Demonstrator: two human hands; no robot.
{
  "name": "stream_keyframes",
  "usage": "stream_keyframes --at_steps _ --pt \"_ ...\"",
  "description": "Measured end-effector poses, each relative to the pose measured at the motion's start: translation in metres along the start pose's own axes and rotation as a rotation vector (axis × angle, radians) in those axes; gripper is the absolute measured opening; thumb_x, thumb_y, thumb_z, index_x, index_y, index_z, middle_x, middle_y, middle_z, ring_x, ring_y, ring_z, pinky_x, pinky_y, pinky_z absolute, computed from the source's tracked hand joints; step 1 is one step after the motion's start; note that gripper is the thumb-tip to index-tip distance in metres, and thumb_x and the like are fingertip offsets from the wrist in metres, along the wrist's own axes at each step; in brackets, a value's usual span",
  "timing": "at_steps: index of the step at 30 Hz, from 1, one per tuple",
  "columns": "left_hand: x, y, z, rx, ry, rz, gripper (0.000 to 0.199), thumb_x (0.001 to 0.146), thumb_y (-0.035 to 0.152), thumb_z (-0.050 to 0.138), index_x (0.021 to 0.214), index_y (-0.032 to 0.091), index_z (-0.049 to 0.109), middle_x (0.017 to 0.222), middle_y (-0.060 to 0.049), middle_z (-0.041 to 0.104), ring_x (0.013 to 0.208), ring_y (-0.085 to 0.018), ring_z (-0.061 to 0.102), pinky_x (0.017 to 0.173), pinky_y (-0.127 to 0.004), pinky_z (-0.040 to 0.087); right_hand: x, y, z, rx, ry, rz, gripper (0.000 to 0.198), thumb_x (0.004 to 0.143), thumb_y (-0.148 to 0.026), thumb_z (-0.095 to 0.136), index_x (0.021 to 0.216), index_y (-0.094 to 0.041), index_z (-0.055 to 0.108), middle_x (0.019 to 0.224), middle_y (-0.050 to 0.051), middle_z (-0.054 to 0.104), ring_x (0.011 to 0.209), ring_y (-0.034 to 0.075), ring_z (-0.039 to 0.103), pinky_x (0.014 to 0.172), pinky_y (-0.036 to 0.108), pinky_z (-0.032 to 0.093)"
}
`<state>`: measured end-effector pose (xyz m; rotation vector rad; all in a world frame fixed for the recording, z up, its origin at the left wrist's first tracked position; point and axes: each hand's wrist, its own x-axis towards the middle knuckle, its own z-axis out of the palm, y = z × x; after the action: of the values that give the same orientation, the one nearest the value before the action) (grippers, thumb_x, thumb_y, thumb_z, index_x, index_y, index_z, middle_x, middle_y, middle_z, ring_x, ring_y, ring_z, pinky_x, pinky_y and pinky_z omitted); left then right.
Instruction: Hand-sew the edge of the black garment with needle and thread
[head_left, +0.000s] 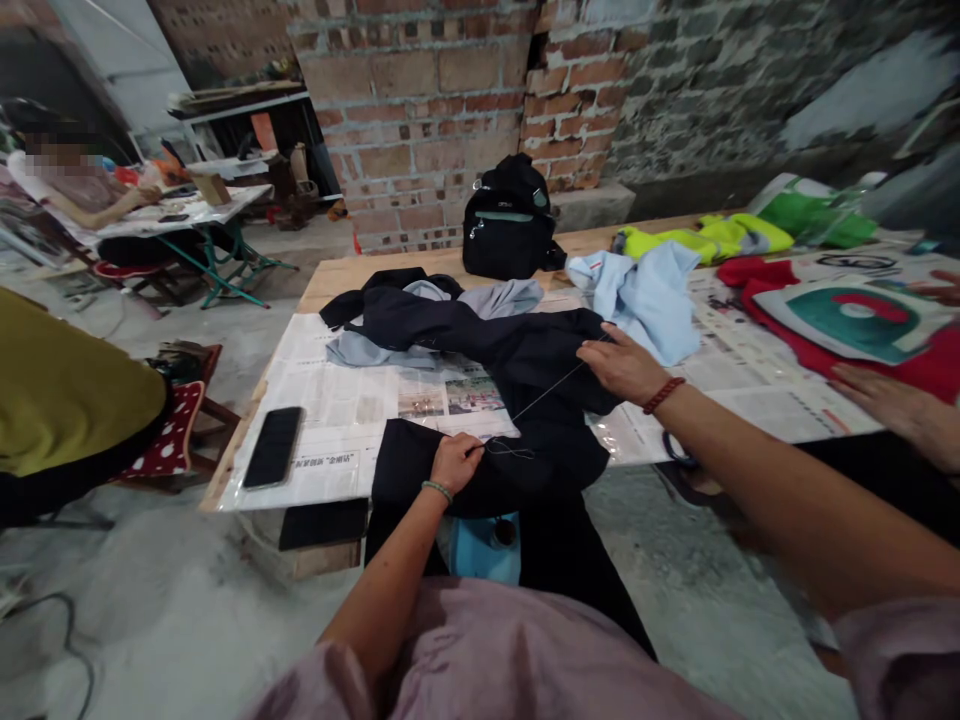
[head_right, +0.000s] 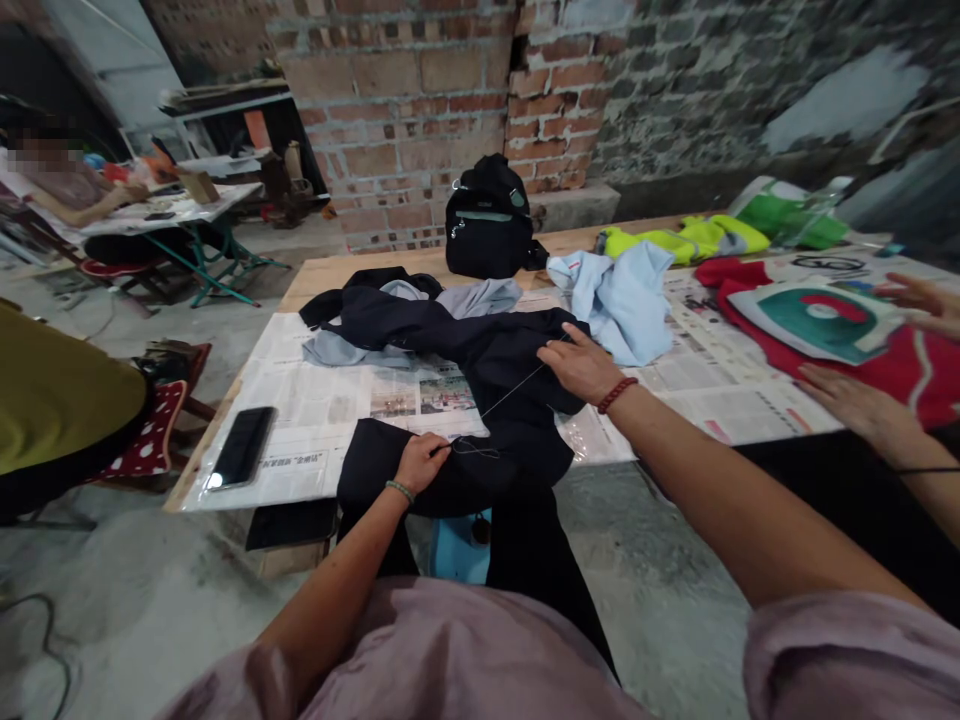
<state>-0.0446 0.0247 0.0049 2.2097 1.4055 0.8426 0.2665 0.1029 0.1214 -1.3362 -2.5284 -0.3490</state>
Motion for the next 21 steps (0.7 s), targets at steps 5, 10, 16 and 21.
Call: stream_keyframes --at_steps 5,10,16,21 --pt "0.001 0.0 0.0 0.003 0.002 -0.003 0.007 0.074 0.018 0.055 0.075 0.02 0.062 0.077 0.0 0.064 0.074 -0.013 0.057 0.073 -0.028 0.037 -0.011 0.046 -0.011 -0.082 0.094 -0.001 0.027 0.079 -0.007 0.033 0.088 -0.011 0.058 0.079 0.011 0.062 0.072 0.012 0.056 0.093 0.036 0.022" --pt "0.001 0.0 0.0 0.014 -0.006 -0.011 0.008 0.074 0.019 0.056 0.076 0.02 0.063 0.078 0.0 0.064 0.075 -0.012 0.057 0.073 -0.027 0.037 -0.022 0.067 -0.03 -0.37 -0.013 0.07 0.031 0.083 -0.008 0.028 0.088 -0.008 0.058 0.076 0.013 0.063 0.069 0.01 0.055 0.092 0.033 0.018" --pt "0.001 -0.001 0.001 0.021 -0.002 -0.018 0.008 0.074 0.019 0.055 0.076 0.02 0.063 0.077 0.0 0.064 0.075 -0.012 0.057 0.073 -0.027 0.037 -0.033 0.072 -0.058 -0.567 -0.091 0.155 0.023 0.079 -0.008 0.038 0.093 -0.01 0.056 0.08 0.012 0.063 0.073 0.016 0.054 0.092 0.035 0.016" --pt "0.001 -0.001 0.001 0.016 -0.006 -0.018 0.008 0.074 0.019 0.056 0.076 0.02 0.063 0.077 0.001 0.064 0.075 -0.012 0.057 0.073 -0.027 0.037 -0.04 0.091 -0.064 -0.569 -0.1 0.254 0.023 0.08 -0.007 0.04 0.095 -0.007 0.058 0.082 0.016 0.063 0.074 0.016 0.054 0.089 0.037 0.016"
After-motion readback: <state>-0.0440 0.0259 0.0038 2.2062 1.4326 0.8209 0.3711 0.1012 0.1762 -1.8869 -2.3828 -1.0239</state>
